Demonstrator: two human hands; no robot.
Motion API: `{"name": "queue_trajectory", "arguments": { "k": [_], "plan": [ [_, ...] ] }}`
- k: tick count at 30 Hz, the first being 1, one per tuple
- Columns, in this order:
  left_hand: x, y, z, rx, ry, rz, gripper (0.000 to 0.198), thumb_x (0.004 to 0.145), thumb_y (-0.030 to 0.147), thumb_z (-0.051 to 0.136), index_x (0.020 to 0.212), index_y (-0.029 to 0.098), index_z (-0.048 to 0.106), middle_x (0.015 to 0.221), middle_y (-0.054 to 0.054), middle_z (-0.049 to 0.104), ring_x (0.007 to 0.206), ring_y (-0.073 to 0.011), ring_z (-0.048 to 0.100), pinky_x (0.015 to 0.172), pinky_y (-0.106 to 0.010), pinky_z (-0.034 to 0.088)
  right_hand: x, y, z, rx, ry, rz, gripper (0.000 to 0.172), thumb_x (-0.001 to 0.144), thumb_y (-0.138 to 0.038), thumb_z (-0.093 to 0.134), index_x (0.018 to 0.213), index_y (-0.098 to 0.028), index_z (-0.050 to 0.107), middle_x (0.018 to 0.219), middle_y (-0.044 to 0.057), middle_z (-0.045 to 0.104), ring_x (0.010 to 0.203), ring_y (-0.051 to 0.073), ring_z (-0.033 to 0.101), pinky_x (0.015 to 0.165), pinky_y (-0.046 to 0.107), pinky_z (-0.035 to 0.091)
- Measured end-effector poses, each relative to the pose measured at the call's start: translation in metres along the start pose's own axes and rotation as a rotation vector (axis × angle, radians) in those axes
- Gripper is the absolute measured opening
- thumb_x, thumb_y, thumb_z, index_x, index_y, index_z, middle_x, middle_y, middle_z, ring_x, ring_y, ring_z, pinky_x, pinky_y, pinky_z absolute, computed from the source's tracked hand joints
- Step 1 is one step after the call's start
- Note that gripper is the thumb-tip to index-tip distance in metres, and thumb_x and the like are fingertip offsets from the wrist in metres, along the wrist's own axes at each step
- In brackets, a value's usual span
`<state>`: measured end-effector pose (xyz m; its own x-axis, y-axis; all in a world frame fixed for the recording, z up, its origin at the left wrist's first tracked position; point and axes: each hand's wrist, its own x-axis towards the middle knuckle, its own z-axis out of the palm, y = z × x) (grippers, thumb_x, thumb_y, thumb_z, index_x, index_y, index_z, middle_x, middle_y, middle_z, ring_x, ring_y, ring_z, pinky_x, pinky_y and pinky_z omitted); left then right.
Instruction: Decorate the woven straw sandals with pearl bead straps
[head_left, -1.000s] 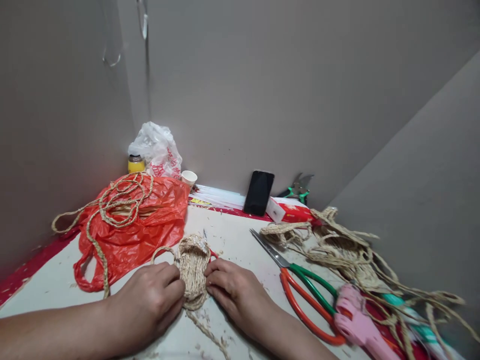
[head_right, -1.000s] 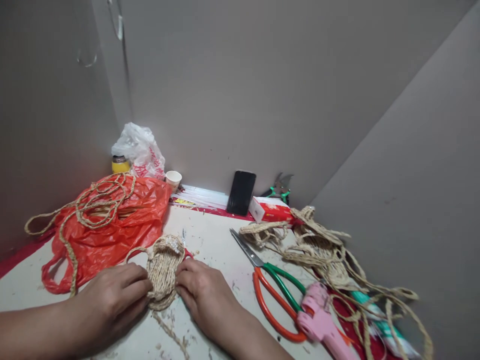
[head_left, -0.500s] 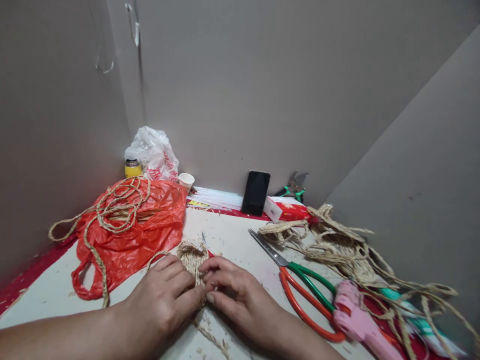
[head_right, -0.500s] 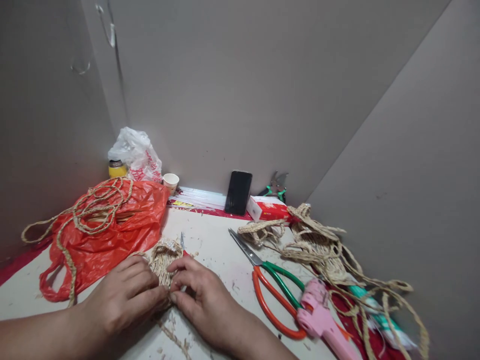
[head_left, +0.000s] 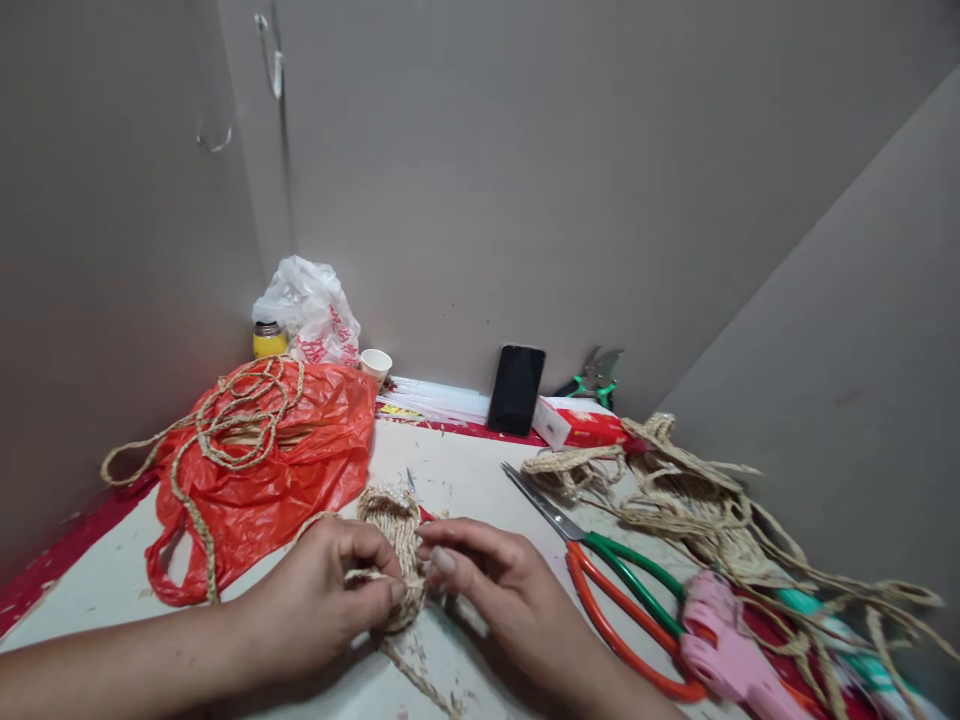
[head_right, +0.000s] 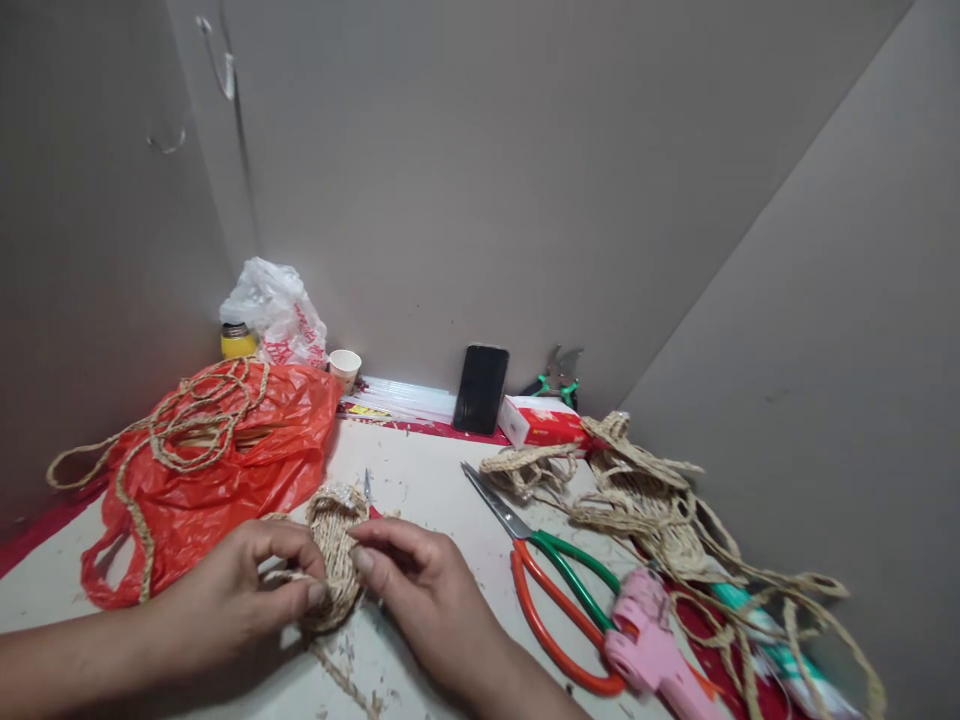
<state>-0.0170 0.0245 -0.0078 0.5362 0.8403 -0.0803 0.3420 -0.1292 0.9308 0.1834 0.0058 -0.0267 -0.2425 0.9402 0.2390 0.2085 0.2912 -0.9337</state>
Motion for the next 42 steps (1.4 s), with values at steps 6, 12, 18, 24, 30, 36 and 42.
{"name": "queue_trajectory", "arguments": {
  "k": [6, 12, 18, 24, 30, 36, 42],
  "plan": [
    [0.001, -0.010, -0.001, -0.325, -0.039, -0.136, 0.010, 0.069, 0.022, 0.065, 0.067, 0.012, 0.062, 0.059, 0.002, 0.057, 0.054, -0.0085, 0.044, 0.055, -0.022, 0.035, -0.013, -0.007, 0.006, -0.696, 0.075, -0.763, 0.024, 0.085, -0.007, 0.054, 0.107, -0.011, 0.063, 0.070, 0.009, 0.066, 0.060, 0.018, 0.058, 0.053, 0.029, 0.048],
    [0.001, -0.002, 0.002, -0.367, 0.010, -0.184, 0.014, 0.063, 0.024, 0.067, 0.062, 0.013, 0.060, 0.054, 0.005, 0.054, 0.051, -0.0079, 0.042, 0.054, -0.023, 0.034, -0.019, -0.011, 0.016, -0.864, 0.056, -0.746, 0.019, 0.087, -0.005, 0.048, 0.100, -0.010, 0.062, 0.070, 0.010, 0.068, 0.060, 0.020, 0.061, 0.053, 0.030, 0.052],
    [0.001, -0.001, 0.002, -0.380, -0.005, -0.207, 0.013, 0.062, 0.024, 0.068, 0.063, 0.013, 0.060, 0.054, 0.004, 0.055, 0.052, -0.0083, 0.044, 0.055, -0.023, 0.033, -0.018, -0.010, 0.020, -0.767, 0.020, -0.628, 0.018, 0.087, -0.006, 0.048, 0.097, -0.011, 0.062, 0.076, 0.011, 0.068, 0.065, 0.020, 0.064, 0.058, 0.030, 0.055],
    [0.000, -0.005, 0.003, -0.291, -0.006, -0.210, 0.014, 0.064, 0.025, 0.067, 0.066, 0.012, 0.061, 0.056, 0.004, 0.054, 0.054, -0.0088, 0.042, 0.054, -0.023, 0.032, -0.016, -0.002, 0.018, -0.678, -0.035, -0.570, 0.020, 0.087, -0.004, 0.046, 0.091, -0.011, 0.063, 0.071, 0.009, 0.068, 0.060, 0.018, 0.062, 0.053, 0.027, 0.051],
    [0.004, -0.001, 0.001, -0.227, -0.068, -0.159, 0.020, 0.073, 0.031, 0.063, 0.066, 0.012, 0.061, 0.058, 0.004, 0.050, 0.057, -0.0088, 0.039, 0.056, -0.022, 0.032, -0.017, 0.004, 0.019, -0.584, 0.011, -0.469, 0.017, 0.087, -0.007, 0.049, 0.083, -0.013, 0.065, 0.063, 0.005, 0.063, 0.056, 0.015, 0.057, 0.052, 0.025, 0.045],
    [0.007, 0.002, -0.016, -0.281, -0.194, -0.148, 0.044, 0.080, 0.054, 0.057, 0.072, 0.011, 0.062, 0.065, -0.002, 0.060, 0.056, -0.0095, 0.047, 0.058, -0.023, 0.037, -0.013, 0.009, 0.011, -0.529, 0.014, -0.350, 0.017, 0.089, -0.011, 0.051, 0.082, -0.016, 0.067, 0.065, 0.004, 0.065, 0.057, 0.013, 0.060, 0.054, 0.022, 0.046],
    [0.008, -0.005, -0.046, -0.239, -0.307, -0.253, 0.037, 0.069, 0.035, 0.076, 0.093, 0.016, 0.055, 0.060, 0.005, 0.060, 0.051, -0.0075, 0.047, 0.051, -0.018, 0.033, -0.003, 0.017, -0.002, -0.534, 0.028, -0.280, 0.017, 0.087, -0.012, 0.054, 0.080, -0.018, 0.068, 0.067, 0.003, 0.068, 0.058, 0.013, 0.063, 0.055, 0.021, 0.047]
  ]
}}
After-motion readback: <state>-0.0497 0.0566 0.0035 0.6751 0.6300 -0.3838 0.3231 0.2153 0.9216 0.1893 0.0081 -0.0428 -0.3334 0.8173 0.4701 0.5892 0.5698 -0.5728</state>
